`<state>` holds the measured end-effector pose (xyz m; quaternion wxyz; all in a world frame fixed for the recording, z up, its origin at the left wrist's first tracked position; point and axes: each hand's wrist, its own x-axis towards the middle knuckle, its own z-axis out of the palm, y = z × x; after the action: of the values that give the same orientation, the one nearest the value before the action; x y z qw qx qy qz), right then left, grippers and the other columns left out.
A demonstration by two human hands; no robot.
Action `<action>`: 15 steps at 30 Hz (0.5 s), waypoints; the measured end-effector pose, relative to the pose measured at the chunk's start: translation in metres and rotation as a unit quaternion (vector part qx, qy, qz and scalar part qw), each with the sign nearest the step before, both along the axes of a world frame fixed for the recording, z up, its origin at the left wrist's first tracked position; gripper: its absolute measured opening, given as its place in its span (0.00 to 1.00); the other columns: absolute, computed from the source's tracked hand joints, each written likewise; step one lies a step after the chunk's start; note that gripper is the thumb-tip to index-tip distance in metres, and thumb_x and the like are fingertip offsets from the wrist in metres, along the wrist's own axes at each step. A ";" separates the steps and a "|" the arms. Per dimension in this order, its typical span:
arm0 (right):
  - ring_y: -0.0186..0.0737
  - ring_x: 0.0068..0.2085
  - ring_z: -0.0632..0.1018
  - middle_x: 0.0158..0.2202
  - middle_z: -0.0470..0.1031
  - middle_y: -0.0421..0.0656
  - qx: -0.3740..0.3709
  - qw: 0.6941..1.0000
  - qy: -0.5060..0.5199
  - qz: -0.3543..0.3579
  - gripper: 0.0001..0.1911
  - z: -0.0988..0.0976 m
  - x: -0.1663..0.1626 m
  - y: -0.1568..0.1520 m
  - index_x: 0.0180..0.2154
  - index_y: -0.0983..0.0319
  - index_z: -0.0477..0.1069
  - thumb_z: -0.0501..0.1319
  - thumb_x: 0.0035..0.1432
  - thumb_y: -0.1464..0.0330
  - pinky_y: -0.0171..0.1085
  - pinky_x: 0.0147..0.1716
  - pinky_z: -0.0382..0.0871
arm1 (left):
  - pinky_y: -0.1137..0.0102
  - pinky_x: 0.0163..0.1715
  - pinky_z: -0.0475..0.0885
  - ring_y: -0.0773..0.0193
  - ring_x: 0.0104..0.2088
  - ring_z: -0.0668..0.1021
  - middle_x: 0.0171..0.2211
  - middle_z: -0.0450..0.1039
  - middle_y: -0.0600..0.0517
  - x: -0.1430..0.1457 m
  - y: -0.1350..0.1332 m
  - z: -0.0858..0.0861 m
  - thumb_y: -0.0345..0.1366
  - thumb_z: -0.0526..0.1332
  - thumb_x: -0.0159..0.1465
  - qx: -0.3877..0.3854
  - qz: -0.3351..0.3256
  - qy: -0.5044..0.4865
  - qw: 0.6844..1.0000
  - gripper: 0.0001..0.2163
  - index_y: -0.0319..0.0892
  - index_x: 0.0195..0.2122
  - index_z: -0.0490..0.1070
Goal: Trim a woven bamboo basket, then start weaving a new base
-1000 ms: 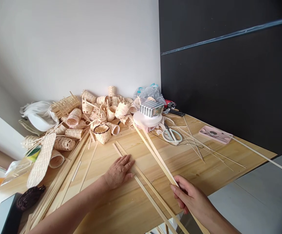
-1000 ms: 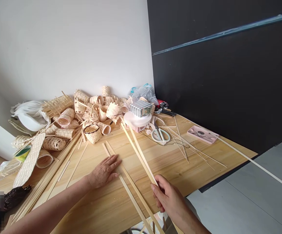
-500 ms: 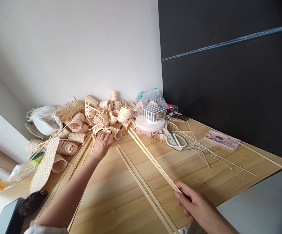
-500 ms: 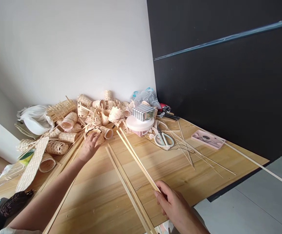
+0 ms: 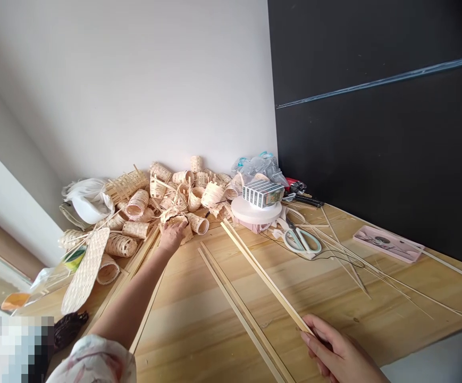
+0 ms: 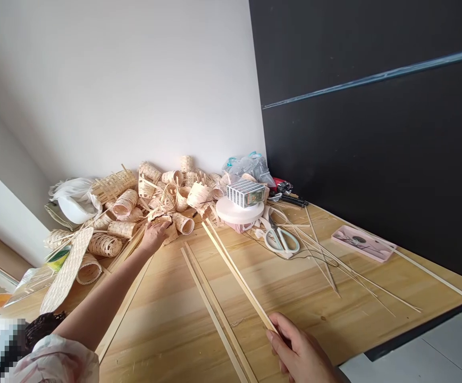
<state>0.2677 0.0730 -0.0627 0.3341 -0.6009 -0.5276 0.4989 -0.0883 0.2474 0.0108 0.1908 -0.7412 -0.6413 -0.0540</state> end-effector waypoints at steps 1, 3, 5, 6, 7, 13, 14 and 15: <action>0.30 0.16 0.61 0.17 0.57 0.32 -0.001 1.000 0.001 0.002 0.17 0.000 0.000 0.001 0.33 0.58 0.61 0.53 0.43 0.54 0.29 0.13 0.52 | 0.58 0.51 0.57 0.57 0.44 0.73 0.42 0.73 0.47 -0.001 0.001 0.001 0.29 0.57 0.56 -0.003 0.000 0.001 1.000 0.21 0.46 0.52 0.61; 0.29 0.16 0.61 0.17 0.57 0.32 0.001 1.000 0.002 0.006 0.16 0.000 0.000 0.003 0.32 0.58 0.61 0.53 0.43 0.55 0.28 0.12 0.52 | 0.58 0.51 0.57 0.57 0.44 0.73 0.41 0.73 0.47 0.000 0.000 0.002 0.29 0.57 0.57 -0.007 -0.001 0.004 1.000 0.21 0.45 0.52 0.61; 0.29 0.16 0.61 0.17 0.57 0.32 0.004 1.000 0.009 0.007 0.15 0.000 0.000 0.004 0.30 0.58 0.60 0.53 0.44 0.55 0.28 0.12 0.52 | 0.55 0.52 0.56 0.55 0.45 0.72 0.40 0.73 0.46 0.003 -0.002 0.005 0.29 0.57 0.57 -0.009 -0.004 0.008 1.000 0.20 0.44 0.52 0.62; 0.29 0.16 0.61 0.17 0.57 0.32 0.005 1.000 0.014 0.007 0.14 0.001 0.001 0.004 0.28 0.58 0.59 0.53 0.44 0.55 0.28 0.12 0.52 | 0.53 0.52 0.54 0.54 0.45 0.72 0.41 0.72 0.45 0.005 -0.003 0.007 0.29 0.57 0.57 -0.006 -0.006 0.010 1.000 0.20 0.44 0.52 0.62; 0.28 0.16 0.61 0.17 0.56 0.32 0.006 1.000 0.019 0.007 0.14 0.001 0.001 0.004 0.27 0.58 0.59 0.54 0.44 0.55 0.27 0.12 0.52 | 0.50 0.53 0.52 0.53 0.46 0.71 0.41 0.72 0.45 0.007 -0.005 0.009 0.30 0.57 0.57 -0.002 -0.009 0.013 1.000 0.20 0.44 0.52 0.62; 0.27 0.16 0.59 0.17 0.55 0.32 0.006 1.000 0.026 0.003 0.14 0.007 0.000 0.001 0.26 0.59 0.60 0.54 0.44 0.55 0.27 0.12 0.51 | 0.55 0.53 0.55 0.55 0.47 0.68 0.46 0.67 0.46 0.035 -0.009 0.021 0.30 0.54 0.60 -0.003 -0.068 0.043 0.997 0.17 0.48 0.51 0.63; 0.27 0.16 0.59 0.17 0.55 0.32 0.003 1.000 0.028 -0.001 0.14 0.007 -0.001 0.001 0.27 0.59 0.61 0.54 0.44 0.55 0.27 0.13 0.51 | 0.57 0.52 0.57 0.56 0.48 0.68 0.46 0.66 0.47 0.041 -0.008 0.021 0.30 0.54 0.60 -0.012 -0.082 0.050 0.995 0.17 0.49 0.50 0.64; 0.27 0.16 0.59 0.17 0.55 0.32 0.001 1.000 0.031 -0.004 0.14 0.008 -0.001 0.000 0.27 0.59 0.61 0.54 0.45 0.55 0.27 0.13 0.51 | 0.57 0.51 0.57 0.55 0.48 0.67 0.47 0.66 0.47 0.047 -0.005 0.020 0.31 0.55 0.60 -0.020 -0.091 0.057 0.994 0.16 0.49 0.49 0.65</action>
<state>0.2669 0.0734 -0.0549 0.3528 -0.5872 -0.5150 0.5153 -0.0410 0.2423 0.0305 0.2062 -0.8019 -0.5606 -0.0157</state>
